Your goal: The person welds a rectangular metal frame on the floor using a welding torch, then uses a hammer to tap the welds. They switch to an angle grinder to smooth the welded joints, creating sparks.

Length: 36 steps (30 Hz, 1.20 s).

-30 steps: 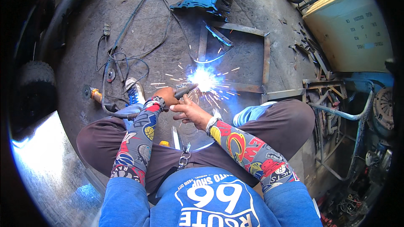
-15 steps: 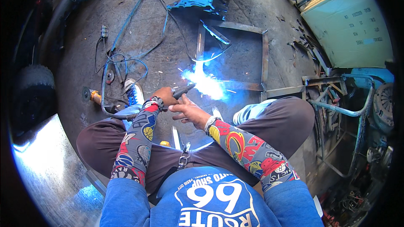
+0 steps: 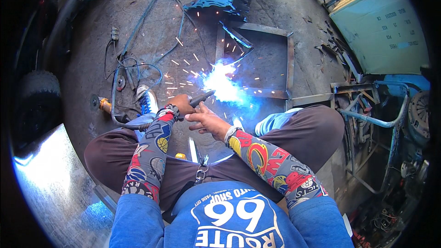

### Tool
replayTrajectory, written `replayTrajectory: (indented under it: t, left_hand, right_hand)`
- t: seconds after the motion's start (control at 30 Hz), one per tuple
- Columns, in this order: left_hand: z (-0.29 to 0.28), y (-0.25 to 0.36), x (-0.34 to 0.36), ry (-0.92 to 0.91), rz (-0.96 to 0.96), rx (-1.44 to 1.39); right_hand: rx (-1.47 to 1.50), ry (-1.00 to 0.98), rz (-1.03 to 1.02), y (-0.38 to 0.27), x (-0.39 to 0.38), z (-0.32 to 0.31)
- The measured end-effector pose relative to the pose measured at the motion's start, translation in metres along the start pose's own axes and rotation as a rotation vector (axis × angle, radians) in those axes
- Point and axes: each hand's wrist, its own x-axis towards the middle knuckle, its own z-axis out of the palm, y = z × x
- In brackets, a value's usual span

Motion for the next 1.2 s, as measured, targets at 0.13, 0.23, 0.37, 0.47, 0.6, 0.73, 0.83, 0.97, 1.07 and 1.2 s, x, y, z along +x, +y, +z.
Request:
replayTrajectory:
  t: [0.13,0.23,0.37,0.47,0.6,0.73,0.83,0.97,1.07,1.2]
  left_hand:
    - [-0.001,0.001,-0.004,-0.013,-0.015,-0.057]
    - [-0.002,0.001,-0.005,0.012,0.005,-0.036]
    - [-0.003,-0.001,-0.003,0.033,-0.014,-0.034]
    - [-0.002,-0.001,-0.001,0.013,-0.043,-0.022]
    - [-0.001,0.0,0.001,0.0,-0.024,0.029]
    - [-0.001,0.0,0.0,-0.031,-0.084,-0.044]
    - [-0.001,-0.001,-0.001,-0.018,-0.022,0.007]
    - [0.0,-0.002,0.001,-0.026,-0.039,-0.044]
    - [0.0,-0.003,0.001,-0.01,-0.028,-0.009]
    - [0.0,-0.005,0.002,0.01,-0.012,-0.024]
  right_hand:
    - [0.005,-0.004,-0.02,0.002,0.001,0.0]
    - [0.026,0.016,-0.018,0.003,0.005,0.0]
    - [0.073,0.041,-0.017,0.007,0.01,0.002]
    - [0.069,0.017,0.004,0.009,0.012,0.001]
    - [0.065,0.04,0.033,0.01,0.01,0.0]
    - [0.048,0.029,0.016,0.009,0.009,0.002]
    - [0.064,0.055,0.018,0.008,0.009,0.004]
    - [0.036,0.03,0.035,0.006,0.006,0.002]
    - [0.018,-0.009,0.014,0.005,0.004,0.001]
    - [0.024,0.0,0.021,0.004,0.004,0.0]
